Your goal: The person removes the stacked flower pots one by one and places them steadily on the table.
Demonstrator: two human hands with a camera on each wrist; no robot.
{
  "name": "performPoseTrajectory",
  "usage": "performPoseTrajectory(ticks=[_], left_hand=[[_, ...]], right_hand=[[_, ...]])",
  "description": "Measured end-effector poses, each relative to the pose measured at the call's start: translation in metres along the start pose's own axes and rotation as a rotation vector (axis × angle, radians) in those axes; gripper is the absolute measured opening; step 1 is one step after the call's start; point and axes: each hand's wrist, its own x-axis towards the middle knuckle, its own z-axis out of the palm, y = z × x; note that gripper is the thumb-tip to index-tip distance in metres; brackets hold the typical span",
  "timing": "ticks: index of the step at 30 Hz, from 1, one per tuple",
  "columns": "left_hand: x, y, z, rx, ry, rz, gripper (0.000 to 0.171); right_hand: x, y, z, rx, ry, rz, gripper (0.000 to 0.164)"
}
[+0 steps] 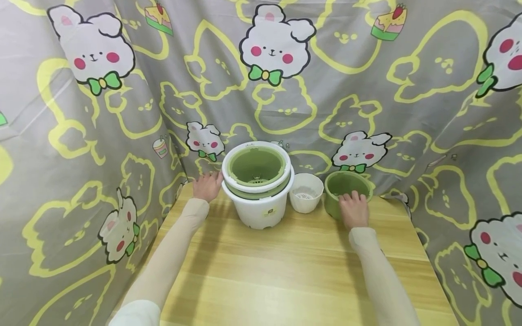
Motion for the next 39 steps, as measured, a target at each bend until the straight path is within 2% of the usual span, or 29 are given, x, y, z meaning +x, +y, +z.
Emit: performPoseTrajectory(ticks=[6, 18, 25, 28, 32, 39], left_hand=[[0.001, 0.0, 0.0, -0.002, -0.007, 0.0, 0.08], [-0.001, 0.0, 0.0, -0.004, 0.007, 0.004, 0.071], [-0.002, 0.001, -0.002, -0.014, 0.011, 0.002, 0.065], [-0.001, 0.001, -0.002, -0.009, 0.013, -0.002, 0.065], [0.0, 0.002, -0.003, -0.001, 0.006, 0.0, 0.067], [-0.001, 0.002, -0.003, 0.001, -0.004, 0.007, 0.071]], right_hand=[[0.001, -0.002, 0.0, 0.02, -0.015, 0.001, 0.013], [0.003, -0.004, 0.001, 0.059, 0.023, 0.008, 0.006], [0.007, -0.008, -0.005, 0.144, 0.014, 0.036, 0.031], [0.013, -0.017, -0.012, 0.212, 0.051, 0.037, 0.033], [0.029, -0.033, -0.024, 0.289, 0.148, 0.019, 0.026], [0.061, -0.081, -0.054, 0.474, 0.321, -0.068, 0.015]])
